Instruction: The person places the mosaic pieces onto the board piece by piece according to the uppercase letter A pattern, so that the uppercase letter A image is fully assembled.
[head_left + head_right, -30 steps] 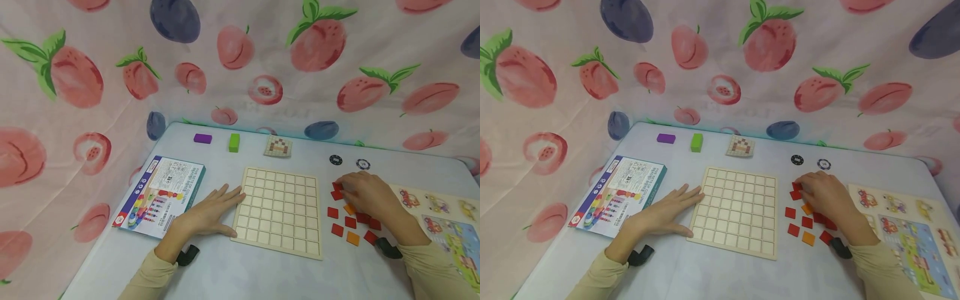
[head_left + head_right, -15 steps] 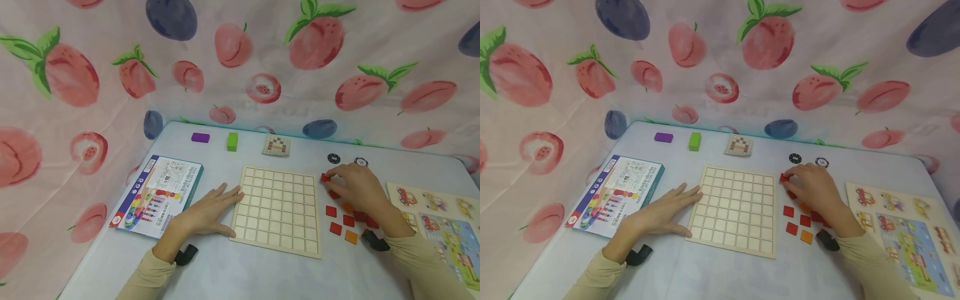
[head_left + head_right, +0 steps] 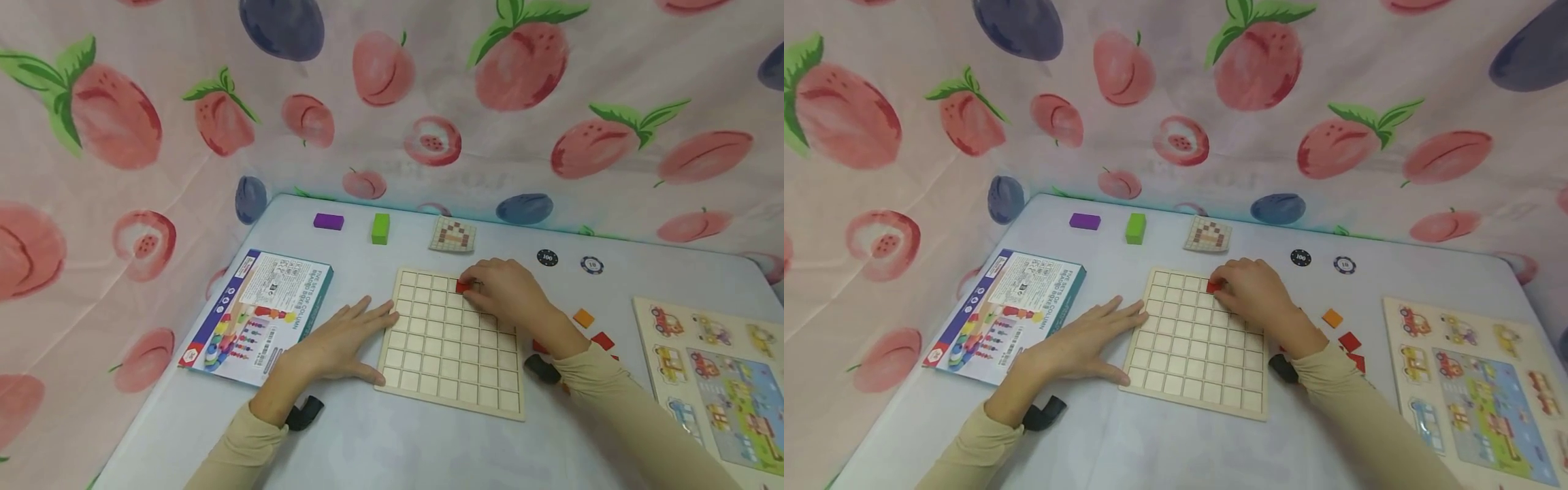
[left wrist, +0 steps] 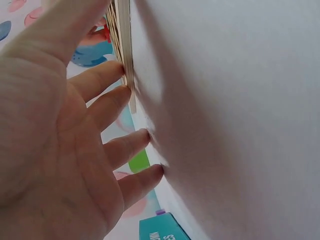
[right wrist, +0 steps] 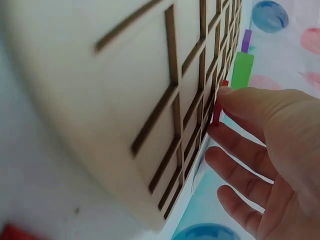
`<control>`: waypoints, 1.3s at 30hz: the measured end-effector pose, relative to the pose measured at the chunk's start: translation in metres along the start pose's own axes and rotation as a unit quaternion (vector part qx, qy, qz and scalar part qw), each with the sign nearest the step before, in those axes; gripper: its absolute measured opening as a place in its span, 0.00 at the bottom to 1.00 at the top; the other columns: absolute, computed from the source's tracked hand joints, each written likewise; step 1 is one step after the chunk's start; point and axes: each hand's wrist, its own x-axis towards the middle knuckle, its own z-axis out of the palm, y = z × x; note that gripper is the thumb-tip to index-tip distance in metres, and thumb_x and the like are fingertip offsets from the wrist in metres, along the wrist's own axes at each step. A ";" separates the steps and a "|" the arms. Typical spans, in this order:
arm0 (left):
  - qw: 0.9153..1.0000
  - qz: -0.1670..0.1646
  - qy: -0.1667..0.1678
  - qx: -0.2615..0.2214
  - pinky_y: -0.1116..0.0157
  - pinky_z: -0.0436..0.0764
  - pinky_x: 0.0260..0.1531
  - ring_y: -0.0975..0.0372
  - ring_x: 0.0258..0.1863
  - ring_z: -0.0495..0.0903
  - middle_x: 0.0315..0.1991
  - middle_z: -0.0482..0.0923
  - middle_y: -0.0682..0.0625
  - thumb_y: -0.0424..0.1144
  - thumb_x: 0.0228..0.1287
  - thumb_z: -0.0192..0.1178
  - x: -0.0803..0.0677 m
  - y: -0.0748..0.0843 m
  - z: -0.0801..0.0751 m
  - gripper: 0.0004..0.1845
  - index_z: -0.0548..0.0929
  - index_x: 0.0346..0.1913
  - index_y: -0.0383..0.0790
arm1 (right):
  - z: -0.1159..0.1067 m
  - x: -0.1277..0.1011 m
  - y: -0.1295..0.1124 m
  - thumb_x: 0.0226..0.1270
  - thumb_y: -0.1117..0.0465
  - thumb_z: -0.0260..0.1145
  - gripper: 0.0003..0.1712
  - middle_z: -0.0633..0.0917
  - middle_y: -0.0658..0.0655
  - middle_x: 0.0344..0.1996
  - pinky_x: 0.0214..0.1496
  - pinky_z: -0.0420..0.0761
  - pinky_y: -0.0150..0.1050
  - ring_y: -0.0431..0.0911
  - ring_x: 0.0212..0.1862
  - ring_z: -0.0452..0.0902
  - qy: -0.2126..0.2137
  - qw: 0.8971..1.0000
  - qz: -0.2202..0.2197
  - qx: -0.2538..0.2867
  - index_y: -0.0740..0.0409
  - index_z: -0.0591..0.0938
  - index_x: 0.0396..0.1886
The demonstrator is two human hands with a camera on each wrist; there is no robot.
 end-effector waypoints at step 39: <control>1.000 -0.001 -0.003 0.008 0.38 0.51 0.86 0.44 0.89 0.44 0.89 0.50 0.54 0.58 0.53 0.81 0.003 0.000 0.000 0.58 0.62 0.85 0.51 | -0.027 -0.100 0.073 0.68 0.54 0.77 0.18 0.88 0.57 0.54 0.57 0.88 0.60 0.53 0.52 0.83 -0.045 0.994 0.091 0.027 0.48 0.90 0.56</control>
